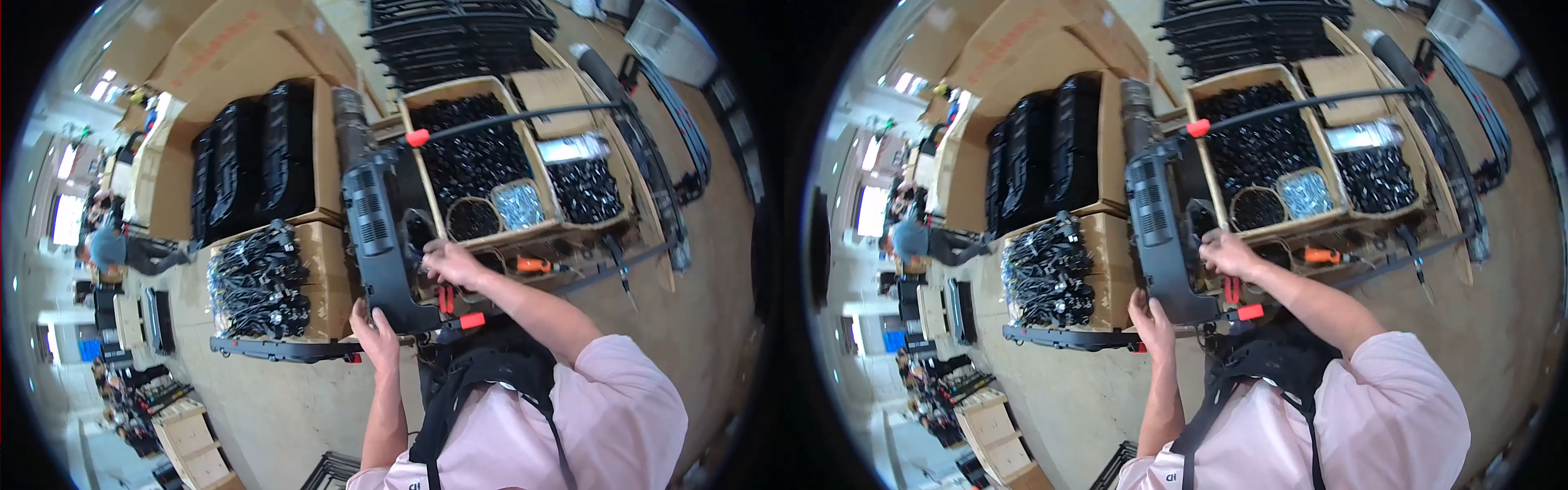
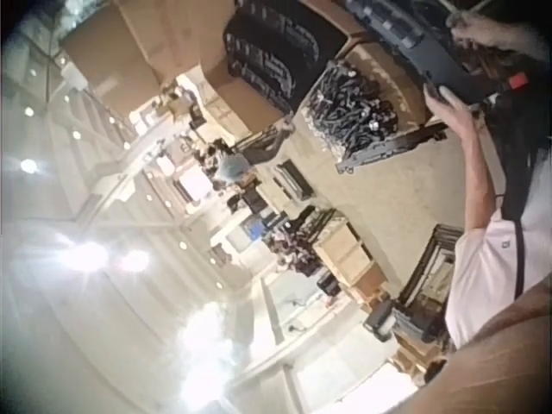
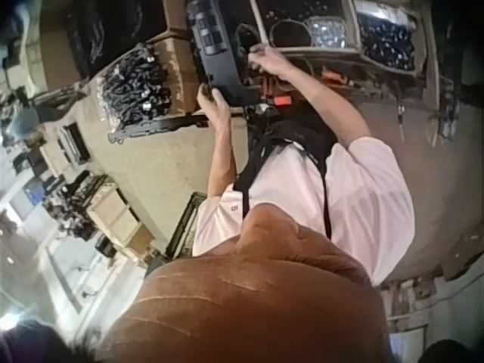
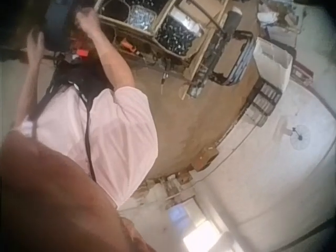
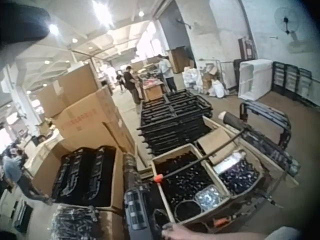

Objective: Assembling plastic housing and internal components for fitness equipment using a pneumatic screwdriver.

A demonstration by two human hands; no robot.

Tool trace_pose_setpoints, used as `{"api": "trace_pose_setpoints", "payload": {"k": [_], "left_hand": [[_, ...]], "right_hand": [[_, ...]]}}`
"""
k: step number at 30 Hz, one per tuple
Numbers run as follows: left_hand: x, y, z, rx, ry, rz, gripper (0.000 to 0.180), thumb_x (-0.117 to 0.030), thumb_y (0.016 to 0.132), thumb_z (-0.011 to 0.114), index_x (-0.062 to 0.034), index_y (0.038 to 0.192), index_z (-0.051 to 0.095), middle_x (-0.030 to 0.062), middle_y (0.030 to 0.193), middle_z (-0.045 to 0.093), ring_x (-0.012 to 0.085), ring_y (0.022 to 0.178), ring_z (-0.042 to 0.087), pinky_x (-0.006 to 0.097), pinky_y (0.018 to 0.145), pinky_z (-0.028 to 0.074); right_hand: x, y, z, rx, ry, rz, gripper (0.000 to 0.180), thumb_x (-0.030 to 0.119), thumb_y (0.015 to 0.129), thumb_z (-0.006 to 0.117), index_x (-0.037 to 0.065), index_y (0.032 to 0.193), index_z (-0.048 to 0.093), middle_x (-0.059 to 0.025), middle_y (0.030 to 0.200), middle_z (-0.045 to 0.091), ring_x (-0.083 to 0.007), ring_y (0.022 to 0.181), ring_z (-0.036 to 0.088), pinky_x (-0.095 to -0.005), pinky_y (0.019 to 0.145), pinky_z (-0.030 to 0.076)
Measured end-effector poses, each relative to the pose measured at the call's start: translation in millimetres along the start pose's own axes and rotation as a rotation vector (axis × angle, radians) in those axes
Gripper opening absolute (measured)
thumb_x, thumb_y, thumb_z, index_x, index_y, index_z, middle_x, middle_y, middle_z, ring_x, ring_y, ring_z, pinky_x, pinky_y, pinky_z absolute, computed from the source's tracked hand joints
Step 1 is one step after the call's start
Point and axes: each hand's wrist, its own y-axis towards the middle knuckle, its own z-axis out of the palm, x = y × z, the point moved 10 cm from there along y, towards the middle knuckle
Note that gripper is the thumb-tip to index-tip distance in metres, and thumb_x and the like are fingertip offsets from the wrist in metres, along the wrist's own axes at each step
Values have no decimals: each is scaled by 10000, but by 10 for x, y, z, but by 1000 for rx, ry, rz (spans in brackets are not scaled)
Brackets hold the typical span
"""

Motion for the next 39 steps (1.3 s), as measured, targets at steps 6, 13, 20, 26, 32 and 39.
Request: {"api": "trace_pose_setpoints", "payload": {"k": [6, 13, 20, 26, 32, 39], "left_hand": [[-1309, -4, 1889, 795, 185, 492, 155, -140, 965, 687, -41, 1077, 730, 156, 1069, 697, 374, 1068, 659, 457, 937, 530], [-6, -735, 3600, 1440, 662, 832, 412, -189, 942, 702, -114, 1343, 642, 153, 1362, 616, 389, 1260, 613, 483, 1068, 518], [113, -1056, 3668, 1510, 695, 880, 586, -213, 864, 806, -115, 1400, 590, 166, 1415, 560, 423, 1324, 550, 505, 1080, 521], [67, -1084, 3720, 1515, 870, 1008, 374, -159, 894, 753, -41, 1205, 582, 212, 1242, 581, 405, 1211, 616, 488, 958, 590], [228, -1072, 3828, 1533, 962, 1001, 264, -81, 921, 622, -41, 1179, 580, 221, 1224, 614, 410, 1152, 656, 491, 914, 605], [301, -976, 3928, 1559, 824, 832, 278, -125, 892, 666, -51, 1156, 618, 214, 1164, 655, 410, 1147, 655, 500, 985, 550]], "right_hand": [[626, -1249, -1495, -239, 67, -129, 312, 245, 1065, 595, -6, 1234, 673, -78, 999, 738, -128, 799, 686, -263, 657, 526], [283, -2685, -1969, -397, 99, -80, 256, 243, 1020, 621, 9, 1066, 715, -49, 927, 744, -105, 759, 679, -257, 631, 509], [-1442, -3071, -1921, -547, 253, 298, 284, 263, 984, 644, 7, 1069, 731, -60, 920, 752, -125, 749, 690, -278, 630, 521], [-2387, -1907, -2003, -633, 481, 282, 325, 308, 1002, 689, 3, 1110, 717, -52, 903, 742, -146, 726, 694, -291, 601, 531], [-2646, -827, -2135, -747, 853, 273, 327, 342, 989, 740, 52, 1134, 702, -31, 815, 686, -169, 725, 708, -321, 622, 574], [-2715, -747, -2315, -1136, 817, 495, 290, 245, 873, 829, 20, 981, 681, -68, 747, 675, -219, 528, 658, -359, 431, 523]]}}
